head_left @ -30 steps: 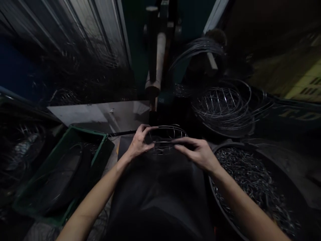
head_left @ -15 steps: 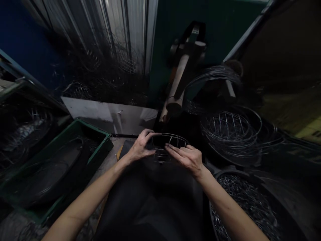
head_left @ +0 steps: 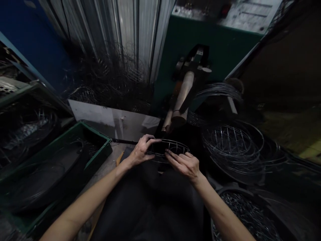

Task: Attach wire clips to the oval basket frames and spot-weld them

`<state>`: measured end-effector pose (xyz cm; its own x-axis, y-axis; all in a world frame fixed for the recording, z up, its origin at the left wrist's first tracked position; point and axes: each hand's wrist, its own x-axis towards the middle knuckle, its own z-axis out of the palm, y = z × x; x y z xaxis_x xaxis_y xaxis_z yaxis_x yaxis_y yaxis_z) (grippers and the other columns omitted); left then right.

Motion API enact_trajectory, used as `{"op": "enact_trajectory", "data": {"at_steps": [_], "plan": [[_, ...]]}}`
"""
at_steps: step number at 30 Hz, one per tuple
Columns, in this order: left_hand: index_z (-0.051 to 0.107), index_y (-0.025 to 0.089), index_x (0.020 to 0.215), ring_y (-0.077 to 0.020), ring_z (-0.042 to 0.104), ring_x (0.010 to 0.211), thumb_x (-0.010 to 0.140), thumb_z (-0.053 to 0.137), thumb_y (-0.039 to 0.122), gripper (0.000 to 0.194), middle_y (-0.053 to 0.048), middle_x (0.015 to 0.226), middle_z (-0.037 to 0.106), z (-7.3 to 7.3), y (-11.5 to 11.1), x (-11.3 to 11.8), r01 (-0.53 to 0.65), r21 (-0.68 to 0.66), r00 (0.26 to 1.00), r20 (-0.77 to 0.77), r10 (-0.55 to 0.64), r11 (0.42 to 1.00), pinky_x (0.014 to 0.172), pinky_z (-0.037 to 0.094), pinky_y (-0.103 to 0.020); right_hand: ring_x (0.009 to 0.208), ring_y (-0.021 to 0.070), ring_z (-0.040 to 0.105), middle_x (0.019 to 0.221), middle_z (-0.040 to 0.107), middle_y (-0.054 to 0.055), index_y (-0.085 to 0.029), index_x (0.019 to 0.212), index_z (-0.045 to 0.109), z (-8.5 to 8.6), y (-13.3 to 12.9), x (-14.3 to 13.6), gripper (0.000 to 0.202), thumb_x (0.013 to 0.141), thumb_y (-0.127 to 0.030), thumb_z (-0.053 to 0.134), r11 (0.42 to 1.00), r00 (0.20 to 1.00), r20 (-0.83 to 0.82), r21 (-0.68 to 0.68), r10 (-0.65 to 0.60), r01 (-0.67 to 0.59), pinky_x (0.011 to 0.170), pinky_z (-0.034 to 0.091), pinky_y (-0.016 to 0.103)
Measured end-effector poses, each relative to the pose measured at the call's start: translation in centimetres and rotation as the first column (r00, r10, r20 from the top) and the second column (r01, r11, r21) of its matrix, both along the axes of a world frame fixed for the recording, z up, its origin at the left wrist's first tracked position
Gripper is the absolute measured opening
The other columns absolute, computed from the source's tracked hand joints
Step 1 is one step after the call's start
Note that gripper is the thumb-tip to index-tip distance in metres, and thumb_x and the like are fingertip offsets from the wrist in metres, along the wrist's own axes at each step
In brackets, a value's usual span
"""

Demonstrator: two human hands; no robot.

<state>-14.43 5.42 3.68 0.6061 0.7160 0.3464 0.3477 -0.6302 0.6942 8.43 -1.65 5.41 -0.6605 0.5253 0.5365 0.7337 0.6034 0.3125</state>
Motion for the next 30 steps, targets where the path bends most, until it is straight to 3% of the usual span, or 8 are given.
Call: {"op": "enact_trajectory", "data": {"at_steps": [5,15,22,30], "plan": [[0.045,0.024,0.125,-0.0241,0.046,0.112,0.069,0.065,0.013,0.061,-0.008,0.116,0.044,-0.4,1.1,0.2,0.020,0.021,0.999,0.026,-0.020,1.000,0.096,0.041,-0.040,0.059,0.0052,0.049,0.117,0.063,-0.001,-0.025,0.103,0.067,-0.6,1.1,0.4,0.023,0.082,-0.017,0.059,1.000,1.000,0.001,0.027,0.006,-0.006,0.058,0.032,0.026],[0.048,0.024,0.122,-0.0235,0.046,0.110,0.068,0.066,0.013,0.058,-0.007,0.115,0.045,-1.3,3.2,1.1,-0.023,0.081,0.998,0.054,0.019,0.996,0.096,0.040,-0.040,0.057,0.0055,0.048,0.112,0.066,0.000,-0.022,0.101,0.068,0.6,3.0,0.2,0.023,0.083,-0.013,0.057,0.997,1.000,0.028,0.083,0.009,-0.011,0.057,0.033,0.027],[0.048,0.024,0.123,-0.0236,0.045,0.113,0.066,0.066,0.012,0.061,-0.008,0.116,0.044,-1.4,3.7,1.3,-0.013,0.070,0.999,0.038,0.010,0.997,0.097,0.039,-0.040,0.057,0.0060,0.049,0.112,0.066,0.002,-0.021,0.102,0.068,0.3,3.2,0.3,0.025,0.083,-0.011,0.055,0.995,0.999,0.037,0.101,-0.007,0.003,0.057,0.033,0.027],[0.048,0.025,0.125,-0.0247,0.044,0.112,0.068,0.067,0.014,0.062,-0.008,0.119,0.044,-2.0,3.7,1.5,-0.031,0.169,0.999,-0.013,0.034,0.985,0.095,0.039,-0.042,0.056,0.0067,0.050,0.111,0.066,0.006,-0.018,0.104,0.067,-0.5,2.8,0.3,0.024,0.083,-0.014,0.057,0.991,0.998,0.040,0.124,-0.047,0.042,0.055,0.032,0.028]]}}
